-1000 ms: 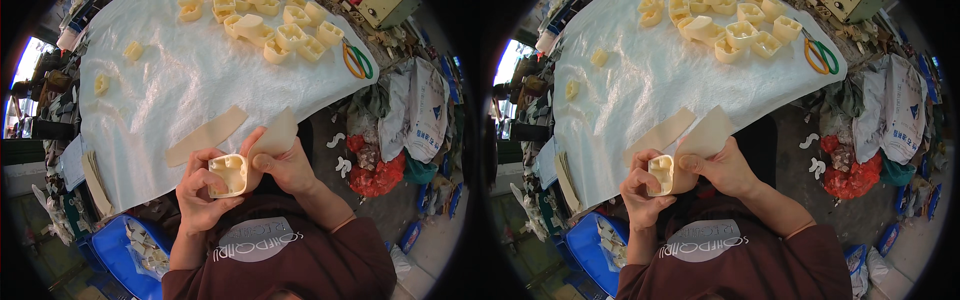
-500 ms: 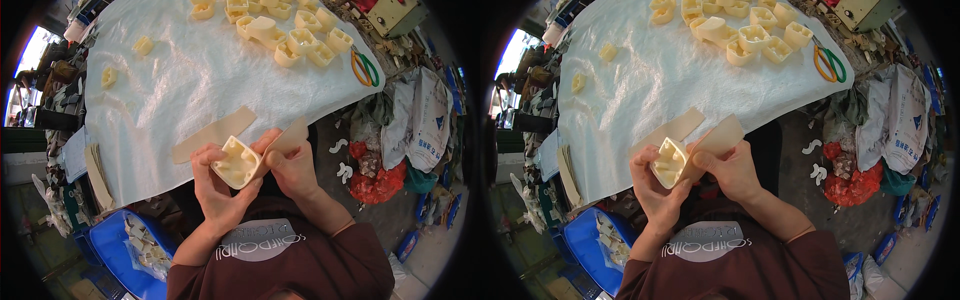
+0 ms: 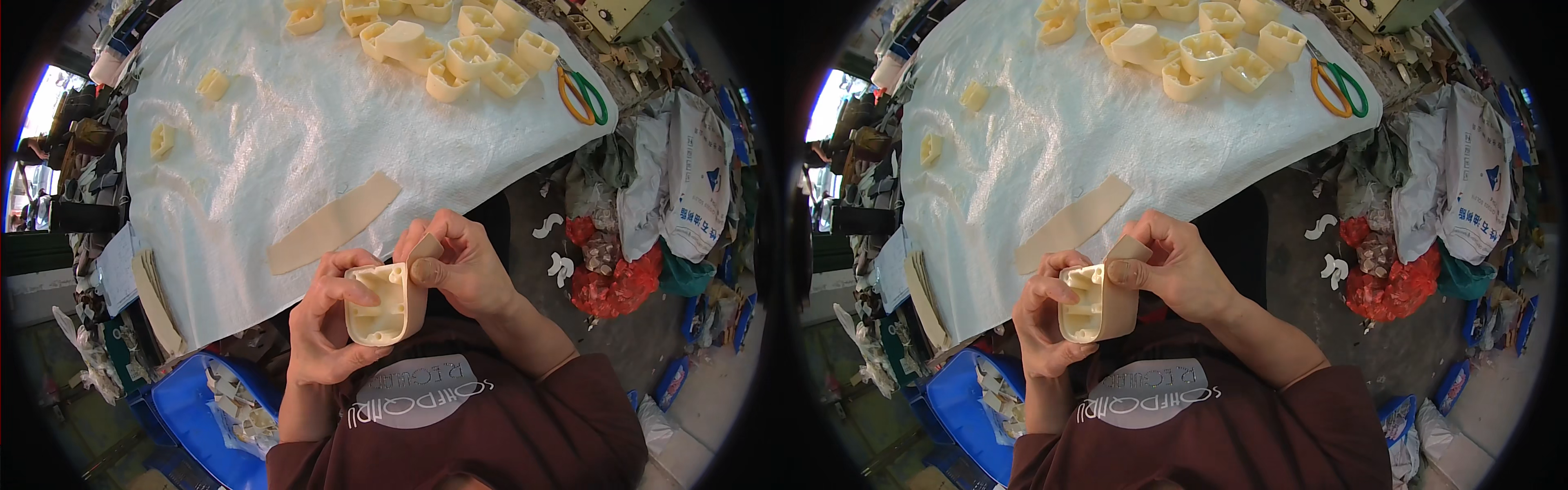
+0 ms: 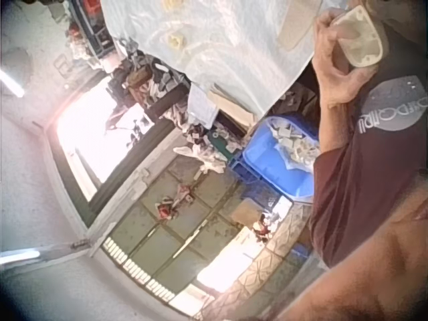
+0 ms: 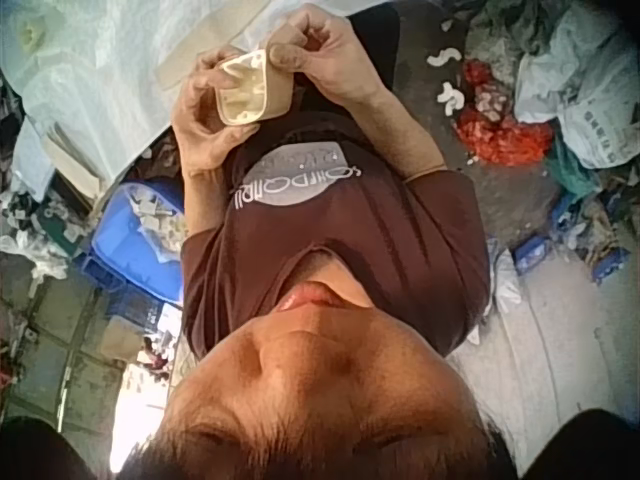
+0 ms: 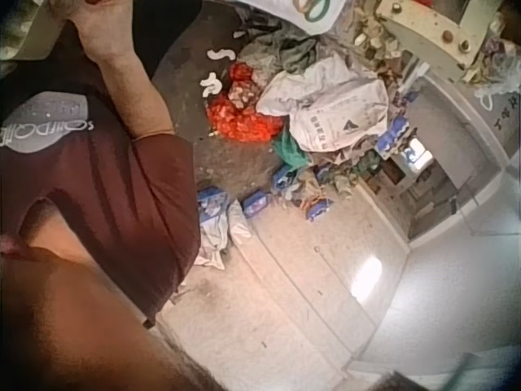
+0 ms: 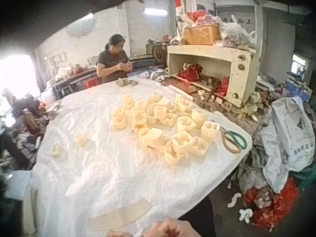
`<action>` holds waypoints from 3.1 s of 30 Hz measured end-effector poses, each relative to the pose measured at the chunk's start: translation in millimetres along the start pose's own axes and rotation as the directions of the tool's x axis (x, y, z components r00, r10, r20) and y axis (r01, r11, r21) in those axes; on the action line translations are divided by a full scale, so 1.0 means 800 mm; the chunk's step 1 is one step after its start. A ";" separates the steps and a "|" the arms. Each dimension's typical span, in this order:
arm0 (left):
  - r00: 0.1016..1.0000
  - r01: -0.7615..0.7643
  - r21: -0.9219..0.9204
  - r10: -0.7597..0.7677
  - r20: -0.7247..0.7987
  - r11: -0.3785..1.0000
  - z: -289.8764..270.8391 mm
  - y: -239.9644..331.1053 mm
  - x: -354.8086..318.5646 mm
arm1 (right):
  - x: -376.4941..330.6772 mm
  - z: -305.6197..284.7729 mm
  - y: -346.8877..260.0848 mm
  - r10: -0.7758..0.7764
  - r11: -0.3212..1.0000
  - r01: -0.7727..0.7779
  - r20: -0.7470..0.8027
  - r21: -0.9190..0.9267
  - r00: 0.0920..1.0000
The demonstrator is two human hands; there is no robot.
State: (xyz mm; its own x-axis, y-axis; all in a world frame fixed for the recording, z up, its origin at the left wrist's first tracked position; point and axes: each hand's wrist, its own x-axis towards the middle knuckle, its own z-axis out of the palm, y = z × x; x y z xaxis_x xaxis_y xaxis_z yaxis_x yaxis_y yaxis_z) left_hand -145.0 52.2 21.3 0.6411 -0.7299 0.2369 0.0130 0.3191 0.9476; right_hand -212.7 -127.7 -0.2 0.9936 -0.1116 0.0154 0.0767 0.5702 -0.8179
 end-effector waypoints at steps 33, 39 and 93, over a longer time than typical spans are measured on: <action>0.986 -0.138 0.134 0.149 -0.075 0.981 0.032 -0.028 0.009 | 0.010 0.007 -0.003 0.261 0.889 -0.332 0.246 0.317 0.934; 0.993 -0.121 -0.190 0.120 -0.016 0.974 0.037 -0.038 0.009 | 0.010 -0.008 0.009 0.154 0.973 -0.192 0.258 0.130 0.954; 0.909 0.160 -0.392 -0.290 -0.298 0.906 0.030 -0.036 0.015 | 0.011 0.017 0.017 -0.280 0.437 0.372 0.269 -0.819 0.922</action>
State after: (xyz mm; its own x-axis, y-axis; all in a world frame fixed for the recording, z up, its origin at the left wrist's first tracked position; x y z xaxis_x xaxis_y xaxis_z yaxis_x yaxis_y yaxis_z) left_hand -156.2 19.4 1.8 0.8083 -0.5758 -0.1227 0.4152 0.4097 0.8123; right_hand -202.2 -110.2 -3.3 0.9164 -0.0432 0.3979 0.3355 -0.4593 -0.8225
